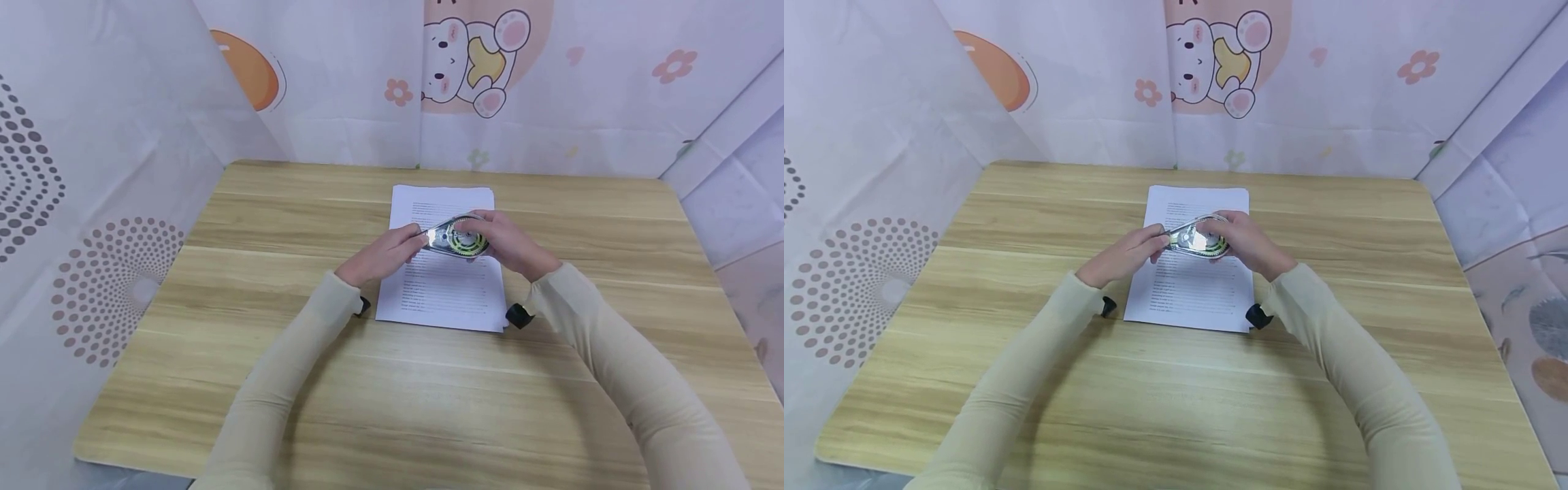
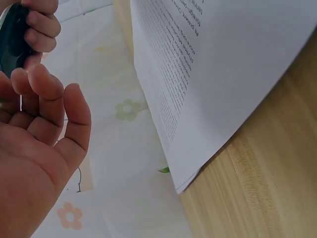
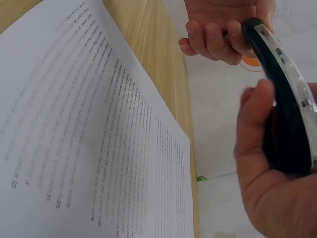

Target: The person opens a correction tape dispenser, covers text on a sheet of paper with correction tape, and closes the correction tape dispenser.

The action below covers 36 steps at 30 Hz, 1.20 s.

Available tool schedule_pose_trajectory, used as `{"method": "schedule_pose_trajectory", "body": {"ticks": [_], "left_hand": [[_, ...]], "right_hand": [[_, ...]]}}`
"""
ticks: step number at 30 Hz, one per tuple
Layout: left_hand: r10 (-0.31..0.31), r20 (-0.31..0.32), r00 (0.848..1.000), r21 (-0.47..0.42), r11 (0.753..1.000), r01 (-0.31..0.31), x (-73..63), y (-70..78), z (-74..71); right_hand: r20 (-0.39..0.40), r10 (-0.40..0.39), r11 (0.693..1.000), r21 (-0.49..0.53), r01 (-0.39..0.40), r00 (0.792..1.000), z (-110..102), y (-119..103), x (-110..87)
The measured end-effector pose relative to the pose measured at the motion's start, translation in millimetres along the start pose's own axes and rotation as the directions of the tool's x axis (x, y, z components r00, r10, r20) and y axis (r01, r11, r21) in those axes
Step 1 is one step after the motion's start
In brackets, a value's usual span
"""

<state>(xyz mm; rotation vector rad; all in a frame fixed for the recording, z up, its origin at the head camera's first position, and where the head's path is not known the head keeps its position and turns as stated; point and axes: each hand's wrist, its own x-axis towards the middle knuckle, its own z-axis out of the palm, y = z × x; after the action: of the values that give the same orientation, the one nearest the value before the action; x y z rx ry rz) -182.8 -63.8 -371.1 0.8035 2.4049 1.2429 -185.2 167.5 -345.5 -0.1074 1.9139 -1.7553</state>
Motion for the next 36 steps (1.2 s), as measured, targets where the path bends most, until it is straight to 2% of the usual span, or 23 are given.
{"method": "schedule_pose_trajectory", "body": {"ticks": [7, 14, 19, 22, 26, 30, 32, 36], "left_hand": [[-0.005, 0.025, 1.0, -0.01, 1.0, 0.005, -0.1, 0.1, -0.7], [0.002, 0.062, 0.998, 0.023, 1.0, -0.004, 0.0, 3.4, -1.4], [0.033, 0.102, 0.994, 0.043, 0.998, -0.038, -4.2, 9.4, -2.8], [0.053, 0.113, 0.992, 0.039, 0.998, -0.058, -5.5, 12.3, -3.5], [0.077, 0.11, 0.991, 0.01, 0.997, -0.079, -5.7, 14.3, -4.0], [0.093, 0.093, 0.991, -0.004, 0.996, -0.093, -5.3, 13.0, -2.8], [0.086, 0.085, 0.993, 0.01, 0.996, -0.087, -5.2, 11.5, -2.3], [0.018, 0.069, 0.997, 0.021, 1.0, -0.019, -6.2, 9.6, -3.0]], "right_hand": [[0.031, -0.032, 0.999, 0.042, 0.031, 0.999, 1, 1, 0.0], [-0.03, -0.012, 0.994, -0.105, 0.008, 0.999, 4, -1, 0.6], [-0.018, 0.002, 0.989, -0.147, -0.004, 1.0, 2, 1, -0.1], [0.009, 0.001, 0.991, -0.135, 0.0, 1.0, 0, 1, -0.9], [0.034, -0.018, 0.997, -0.072, 0.02, 0.999, -1, 1, -1.2], [0.03, -0.043, 0.998, -0.047, 0.044, 0.999, -1, 2, -1.7], [0.009, -0.042, 0.997, -0.064, 0.042, 0.999, -1, 1, -1.9], [-0.031, -0.007, 0.994, -0.111, 0.003, 1.0, 0, 0, -2.4]]}}
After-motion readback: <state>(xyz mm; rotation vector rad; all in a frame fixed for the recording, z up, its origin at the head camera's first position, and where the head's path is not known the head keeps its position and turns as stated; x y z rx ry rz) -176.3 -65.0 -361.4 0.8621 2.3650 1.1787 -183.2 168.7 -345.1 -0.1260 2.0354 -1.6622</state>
